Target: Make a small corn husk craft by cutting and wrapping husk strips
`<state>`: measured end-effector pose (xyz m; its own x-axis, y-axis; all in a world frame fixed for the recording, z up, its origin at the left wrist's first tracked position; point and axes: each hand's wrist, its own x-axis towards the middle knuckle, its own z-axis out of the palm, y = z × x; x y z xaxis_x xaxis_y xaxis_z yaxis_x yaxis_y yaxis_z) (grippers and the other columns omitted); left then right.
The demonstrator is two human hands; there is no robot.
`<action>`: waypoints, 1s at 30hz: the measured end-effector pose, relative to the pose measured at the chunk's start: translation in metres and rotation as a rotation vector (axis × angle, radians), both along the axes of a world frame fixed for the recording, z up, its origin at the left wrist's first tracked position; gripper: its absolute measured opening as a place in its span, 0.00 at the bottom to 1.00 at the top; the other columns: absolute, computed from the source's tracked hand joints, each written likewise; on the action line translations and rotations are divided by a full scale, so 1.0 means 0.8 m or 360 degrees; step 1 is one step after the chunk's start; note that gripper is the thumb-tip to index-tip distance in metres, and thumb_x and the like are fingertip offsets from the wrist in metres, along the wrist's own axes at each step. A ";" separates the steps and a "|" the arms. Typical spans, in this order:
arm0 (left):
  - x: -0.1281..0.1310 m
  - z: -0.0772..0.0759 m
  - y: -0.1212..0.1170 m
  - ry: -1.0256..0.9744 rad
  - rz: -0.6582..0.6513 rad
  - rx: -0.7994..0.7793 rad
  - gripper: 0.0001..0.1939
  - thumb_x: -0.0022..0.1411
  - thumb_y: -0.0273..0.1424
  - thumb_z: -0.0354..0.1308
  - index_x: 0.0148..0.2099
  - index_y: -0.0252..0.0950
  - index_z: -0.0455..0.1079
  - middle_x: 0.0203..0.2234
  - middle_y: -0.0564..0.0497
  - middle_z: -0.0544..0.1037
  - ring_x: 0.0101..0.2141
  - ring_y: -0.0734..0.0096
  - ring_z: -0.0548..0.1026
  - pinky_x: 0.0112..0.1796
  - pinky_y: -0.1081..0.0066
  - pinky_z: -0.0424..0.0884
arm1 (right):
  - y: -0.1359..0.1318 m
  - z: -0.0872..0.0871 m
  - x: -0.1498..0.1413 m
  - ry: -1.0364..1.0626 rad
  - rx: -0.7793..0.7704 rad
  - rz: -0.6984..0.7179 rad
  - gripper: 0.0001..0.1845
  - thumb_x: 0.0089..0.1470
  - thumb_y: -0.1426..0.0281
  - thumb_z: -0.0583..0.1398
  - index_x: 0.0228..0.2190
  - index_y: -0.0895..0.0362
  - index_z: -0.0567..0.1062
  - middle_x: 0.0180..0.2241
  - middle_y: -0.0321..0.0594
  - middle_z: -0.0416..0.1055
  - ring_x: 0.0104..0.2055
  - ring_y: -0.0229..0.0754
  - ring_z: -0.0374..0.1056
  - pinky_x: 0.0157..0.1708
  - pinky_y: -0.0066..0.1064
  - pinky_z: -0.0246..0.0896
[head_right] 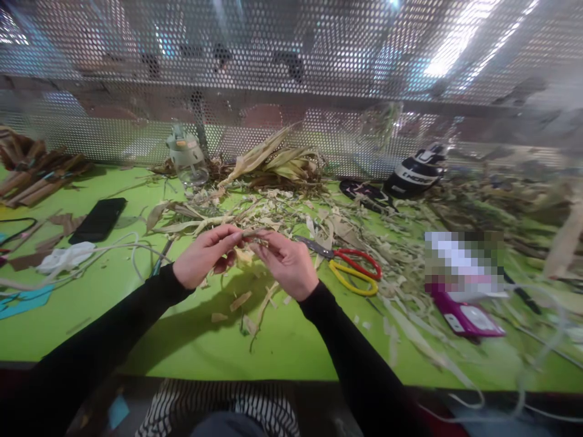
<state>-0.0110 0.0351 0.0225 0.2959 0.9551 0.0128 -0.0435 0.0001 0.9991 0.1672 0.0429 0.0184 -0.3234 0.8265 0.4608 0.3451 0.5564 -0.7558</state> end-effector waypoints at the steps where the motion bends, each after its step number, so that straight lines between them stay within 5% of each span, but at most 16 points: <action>1: 0.001 -0.001 0.000 -0.0016 0.0023 -0.0021 0.12 0.60 0.40 0.52 0.37 0.35 0.65 0.27 0.55 0.69 0.17 0.86 0.65 0.12 0.85 0.55 | -0.001 -0.002 -0.002 0.0007 -0.0007 -0.0021 0.10 0.53 0.66 0.61 0.38 0.54 0.77 0.31 0.36 0.75 0.26 0.35 0.67 0.26 0.26 0.63; 6: 0.005 0.000 -0.007 0.0092 -0.0108 0.0011 0.13 0.61 0.40 0.51 0.40 0.35 0.63 0.32 0.51 0.73 0.20 0.82 0.71 0.11 0.84 0.59 | -0.001 -0.005 -0.006 0.0309 -0.0168 -0.0021 0.06 0.51 0.67 0.62 0.32 0.55 0.77 0.30 0.36 0.75 0.30 0.37 0.70 0.31 0.27 0.67; 11: -0.001 0.006 -0.009 0.0421 -0.0150 0.0221 0.12 0.61 0.36 0.51 0.43 0.33 0.66 0.24 0.52 0.73 0.19 0.79 0.70 0.14 0.81 0.62 | 0.002 0.003 -0.005 0.0417 -0.0376 0.0002 0.06 0.49 0.68 0.63 0.27 0.58 0.76 0.28 0.37 0.74 0.30 0.37 0.70 0.32 0.28 0.66; 16: 0.000 0.000 -0.012 0.0688 0.0073 0.0740 0.11 0.61 0.33 0.52 0.45 0.34 0.65 0.30 0.50 0.77 0.25 0.77 0.73 0.25 0.77 0.68 | 0.004 0.003 -0.003 0.0412 -0.0473 0.0009 0.08 0.49 0.66 0.63 0.25 0.58 0.75 0.25 0.36 0.72 0.27 0.35 0.67 0.29 0.26 0.64; 22: 0.001 -0.013 -0.012 0.1093 0.0381 0.1348 0.10 0.64 0.35 0.49 0.40 0.35 0.67 0.30 0.49 0.77 0.25 0.75 0.72 0.26 0.76 0.65 | 0.002 -0.005 -0.003 0.0422 -0.0574 0.0101 0.09 0.50 0.65 0.63 0.32 0.57 0.75 0.31 0.37 0.75 0.33 0.38 0.71 0.36 0.31 0.67; 30: -0.002 -0.010 -0.013 0.1193 0.0442 0.1431 0.09 0.63 0.33 0.49 0.37 0.34 0.68 0.25 0.51 0.75 0.22 0.77 0.68 0.23 0.77 0.60 | 0.000 -0.007 -0.010 0.0573 -0.0487 0.0141 0.08 0.49 0.67 0.64 0.33 0.56 0.74 0.34 0.38 0.76 0.36 0.37 0.72 0.40 0.31 0.68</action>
<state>-0.0128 0.0245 0.0147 0.3000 0.7252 0.6197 0.6600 -0.6269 0.4140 0.1595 0.0426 0.0128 -0.2629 0.9182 0.2964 -0.0073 0.3053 -0.9522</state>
